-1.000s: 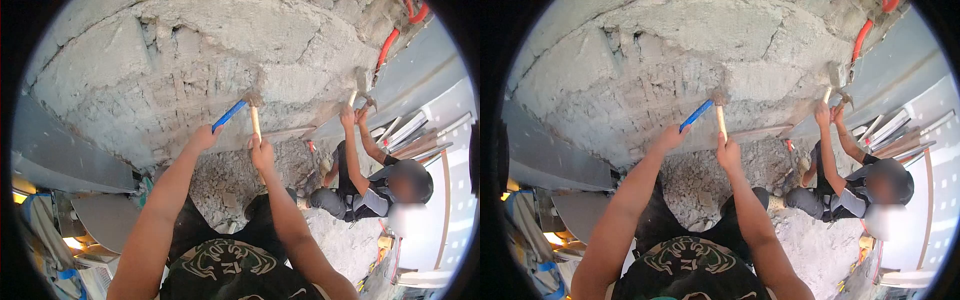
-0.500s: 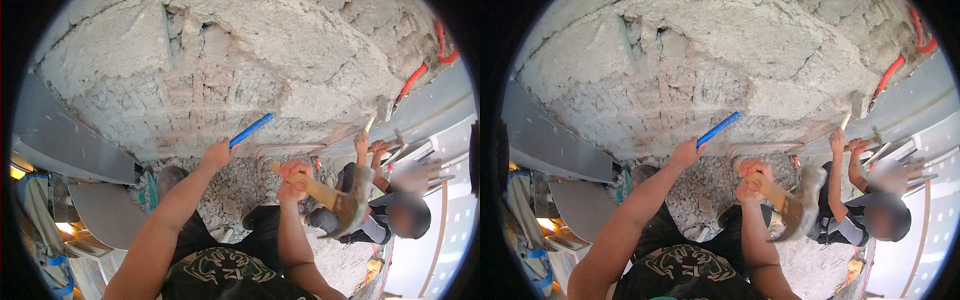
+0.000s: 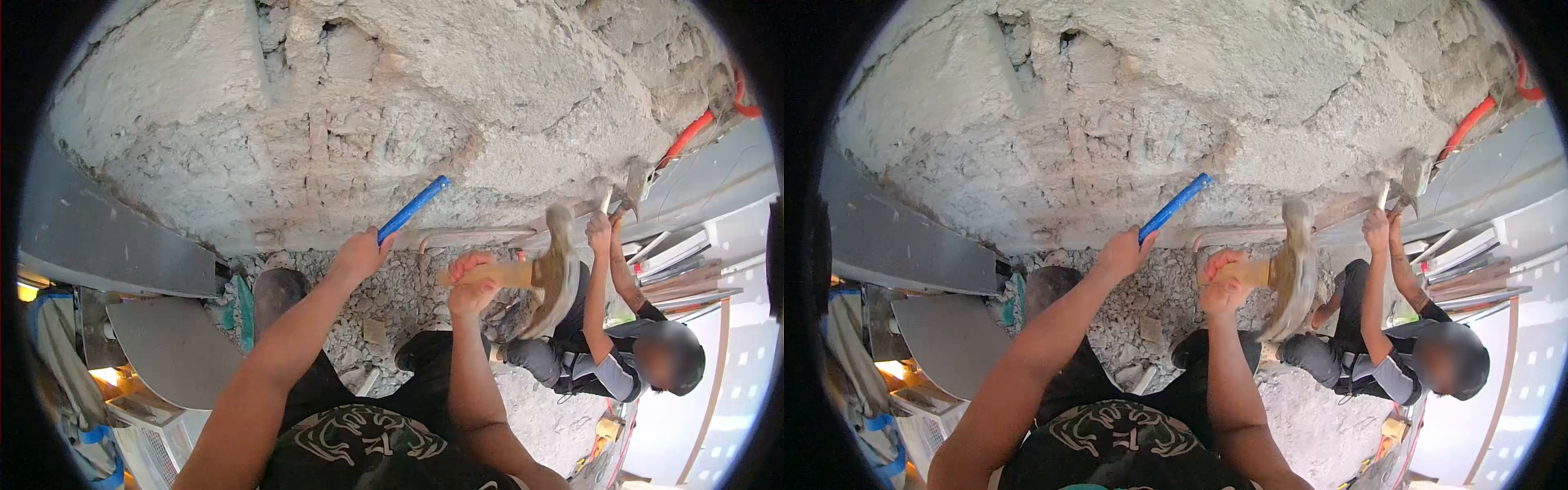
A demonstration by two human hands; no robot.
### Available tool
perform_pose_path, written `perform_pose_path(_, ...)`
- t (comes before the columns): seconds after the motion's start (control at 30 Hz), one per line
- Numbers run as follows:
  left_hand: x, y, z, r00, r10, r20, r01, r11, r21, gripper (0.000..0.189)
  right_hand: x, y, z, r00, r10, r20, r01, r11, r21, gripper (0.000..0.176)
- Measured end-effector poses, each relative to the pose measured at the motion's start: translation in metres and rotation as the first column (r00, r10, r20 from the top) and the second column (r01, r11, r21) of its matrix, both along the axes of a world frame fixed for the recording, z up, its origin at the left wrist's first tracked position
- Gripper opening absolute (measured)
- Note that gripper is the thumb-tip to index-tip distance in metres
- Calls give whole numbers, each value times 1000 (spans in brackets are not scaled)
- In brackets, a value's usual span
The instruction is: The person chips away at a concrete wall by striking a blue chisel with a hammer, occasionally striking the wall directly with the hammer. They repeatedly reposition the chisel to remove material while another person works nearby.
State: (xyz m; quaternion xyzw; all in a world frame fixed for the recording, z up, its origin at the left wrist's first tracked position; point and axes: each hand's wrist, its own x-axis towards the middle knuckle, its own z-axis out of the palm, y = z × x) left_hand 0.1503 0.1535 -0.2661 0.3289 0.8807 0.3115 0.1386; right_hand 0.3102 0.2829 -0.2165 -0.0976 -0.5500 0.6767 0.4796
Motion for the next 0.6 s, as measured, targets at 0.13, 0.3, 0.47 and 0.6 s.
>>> perform_pose_path(0.13,3,2,6,1000,11,19,-11,1000,-1,54,0,12,-92,834,-270,482,98,931,351,56)
perform_pose_path(0.3,7,-3,-1,997,15,80,-14,1000,-16,54,20,-1,-45,658,-99,746,109,993,35,57)
perform_pose_path(0.47,12,0,4,997,63,53,-61,997,-49,56,20,-18,-17,966,-107,237,103,994,32,58)
perform_pose_path(0.6,15,2,-5,987,67,146,-62,997,-39,57,3,2,-78,992,-122,27,110,751,-651,59)
